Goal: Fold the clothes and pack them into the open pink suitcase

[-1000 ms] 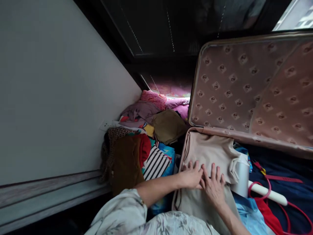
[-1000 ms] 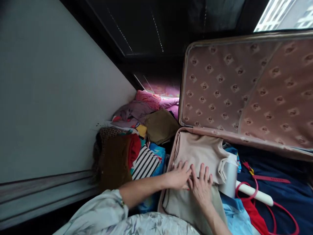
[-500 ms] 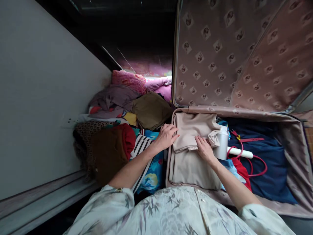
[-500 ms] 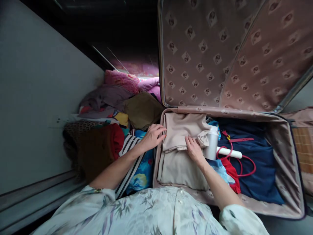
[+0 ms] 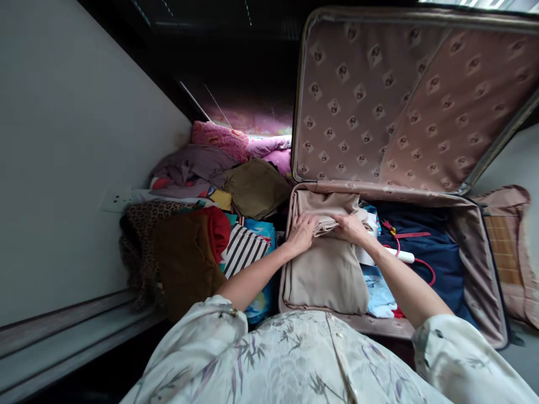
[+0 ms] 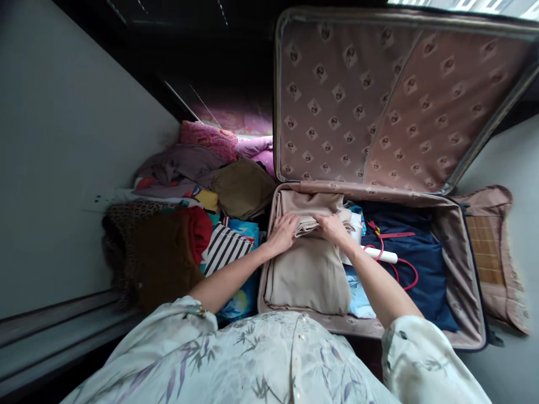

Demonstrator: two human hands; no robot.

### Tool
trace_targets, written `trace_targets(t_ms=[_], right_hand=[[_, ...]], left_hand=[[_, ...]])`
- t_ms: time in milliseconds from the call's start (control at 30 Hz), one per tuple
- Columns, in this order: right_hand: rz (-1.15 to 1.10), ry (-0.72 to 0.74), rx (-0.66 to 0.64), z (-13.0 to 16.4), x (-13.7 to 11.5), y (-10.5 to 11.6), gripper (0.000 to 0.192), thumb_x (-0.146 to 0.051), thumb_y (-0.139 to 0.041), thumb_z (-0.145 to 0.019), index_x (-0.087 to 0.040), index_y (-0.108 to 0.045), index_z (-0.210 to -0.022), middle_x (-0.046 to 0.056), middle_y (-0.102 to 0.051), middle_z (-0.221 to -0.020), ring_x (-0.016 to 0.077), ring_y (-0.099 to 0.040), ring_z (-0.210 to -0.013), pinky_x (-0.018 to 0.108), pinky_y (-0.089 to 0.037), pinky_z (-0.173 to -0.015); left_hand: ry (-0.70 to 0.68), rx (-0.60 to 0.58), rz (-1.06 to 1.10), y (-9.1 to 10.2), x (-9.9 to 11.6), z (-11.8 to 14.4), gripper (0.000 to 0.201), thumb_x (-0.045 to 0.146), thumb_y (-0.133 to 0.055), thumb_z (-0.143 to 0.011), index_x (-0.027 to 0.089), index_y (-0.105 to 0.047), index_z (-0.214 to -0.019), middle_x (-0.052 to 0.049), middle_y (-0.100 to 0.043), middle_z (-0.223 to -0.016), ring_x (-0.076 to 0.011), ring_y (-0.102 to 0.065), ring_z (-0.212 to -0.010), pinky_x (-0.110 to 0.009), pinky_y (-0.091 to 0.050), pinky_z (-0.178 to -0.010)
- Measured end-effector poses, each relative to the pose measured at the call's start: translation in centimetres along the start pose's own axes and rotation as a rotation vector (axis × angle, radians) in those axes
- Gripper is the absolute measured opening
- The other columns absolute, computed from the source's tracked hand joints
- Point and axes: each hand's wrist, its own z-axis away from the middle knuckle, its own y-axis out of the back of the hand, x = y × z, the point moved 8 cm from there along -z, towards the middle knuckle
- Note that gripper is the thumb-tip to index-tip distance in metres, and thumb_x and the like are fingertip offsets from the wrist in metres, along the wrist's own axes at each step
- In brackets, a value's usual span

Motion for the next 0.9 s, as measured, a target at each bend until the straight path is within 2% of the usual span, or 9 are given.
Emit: trace_targets(t_ms=[100, 200, 300, 367, 500, 633, 733, 833, 900], right_hand=[[0.018, 0.106, 0.025, 2.0, -0.8, 4.0, 0.023, -0.016, -0.055, -0.091, -0.015, -0.067, -0.11, 0.012, -0.076, -0.1, 0.0241, -0.07, -0.093, 0.03, -0.043, -0.081], [-0.044, 0.183, 0.061, 5.4, -0.2, 6.4, 0.019, -0.025, -0.057, -0.095, -0.017, -0.068, -0.108, 0.011, -0.074, -0.101, 0.0244, -0.07, -0.095, 0.033, -0.043, -0.088], [-0.136, 0.159, 0.098, 6.4, 3.1, 7.1, 0.02, -0.034, -0.058, -0.097, -0.02, -0.07, -0.104, 0.009, -0.075, -0.101, 0.0223, -0.071, -0.096, 0.032, -0.046, -0.088], [-0.219, 0.088, 0.156, 4.5, 5.9, 7.1, 0.024, -0.033, -0.053, -0.099, -0.018, -0.072, -0.096, 0.006, -0.075, -0.094, 0.0181, -0.072, -0.09, 0.029, -0.048, -0.085], [-0.38, -0.02, 0.206, -3.3, 7.4, 5.9, 0.046, -0.026, -0.037, -0.101, -0.006, -0.073, -0.081, 0.004, -0.071, -0.073, 0.0133, -0.071, -0.076, 0.024, -0.048, -0.076], [-0.191, -0.02, 0.12, -8.0, 4.2, 2.2, 0.017, -0.015, -0.06, -0.09, -0.009, -0.075, -0.097, 0.011, -0.077, -0.088, 0.021, -0.07, -0.09, 0.031, -0.049, -0.087], [-0.162, -0.052, 0.167, -8.0, 3.4, -0.1, 0.03, -0.01, -0.052, -0.092, -0.006, -0.071, -0.116, 0.02, -0.075, -0.112, 0.0255, -0.067, -0.107, 0.04, -0.041, -0.103], [-0.128, -0.034, 0.174, -7.9, 3.5, -1.5, 0.037, -0.01, -0.045, -0.096, -0.008, -0.066, -0.126, 0.022, -0.071, -0.122, 0.0285, -0.062, -0.116, 0.046, -0.033, -0.111], [-0.077, 0.005, 0.176, -8.2, 3.4, -1.6, 0.04, -0.014, -0.043, -0.098, -0.011, -0.064, -0.132, 0.02, -0.069, -0.127, 0.0288, -0.059, -0.121, 0.046, -0.031, -0.112]], left_hand=[[-0.078, 0.016, 0.089, 3.5, 1.1, 0.3, 0.031, 0.011, -0.06, -0.086, 0.016, -0.067, -0.115, -0.013, -0.07, -0.121, -0.0288, -0.059, -0.126, -0.044, -0.039, -0.113], [-0.209, -0.046, 0.232, 8.6, 3.7, 2.5, 0.019, 0.017, -0.059, -0.086, 0.016, -0.068, -0.104, -0.006, -0.071, -0.098, -0.0216, -0.067, -0.097, -0.031, -0.049, -0.093], [-0.259, -0.116, 0.366, 12.8, 5.8, 4.4, 0.017, 0.025, -0.057, -0.089, 0.017, -0.067, -0.101, 0.0, -0.068, -0.087, -0.0157, -0.063, -0.081, -0.023, -0.047, -0.079], [-0.265, -0.182, 0.407, 13.6, 6.1, 4.0, 0.017, 0.026, -0.057, -0.089, 0.016, -0.067, -0.1, 0.003, -0.067, -0.083, -0.0146, -0.062, -0.079, -0.021, -0.046, -0.075], [-0.141, -0.312, 0.237, 10.6, 2.7, -0.4, 0.018, 0.019, -0.062, -0.083, 0.016, -0.069, -0.099, 0.001, -0.07, -0.089, -0.0188, -0.066, -0.088, -0.023, -0.049, -0.08], [0.126, -0.071, -0.171, 7.7, -0.6, -4.1, 0.038, 0.018, -0.057, -0.091, 0.01, -0.063, -0.128, -0.018, -0.068, -0.124, -0.0312, -0.063, -0.119, -0.038, -0.049, -0.1], [0.047, 0.051, -0.334, 4.0, 2.0, -2.8, 0.055, 0.024, -0.058, -0.095, 0.008, -0.05, -0.147, -0.027, -0.046, -0.153, -0.0395, -0.042, -0.144, -0.055, -0.036, -0.116], [-0.115, -0.11, -0.306, -3.0, 5.1, 0.5, 0.069, 0.04, -0.065, -0.093, 0.014, -0.045, -0.154, -0.024, -0.033, -0.164, -0.0444, -0.024, -0.154, -0.067, -0.026, -0.12], [-0.079, -0.197, -0.293, -7.0, 5.1, 2.4, 0.078, 0.048, -0.069, -0.09, 0.023, -0.04, -0.159, -0.02, -0.022, -0.169, -0.0496, -0.013, -0.155, -0.078, -0.024, -0.114]])
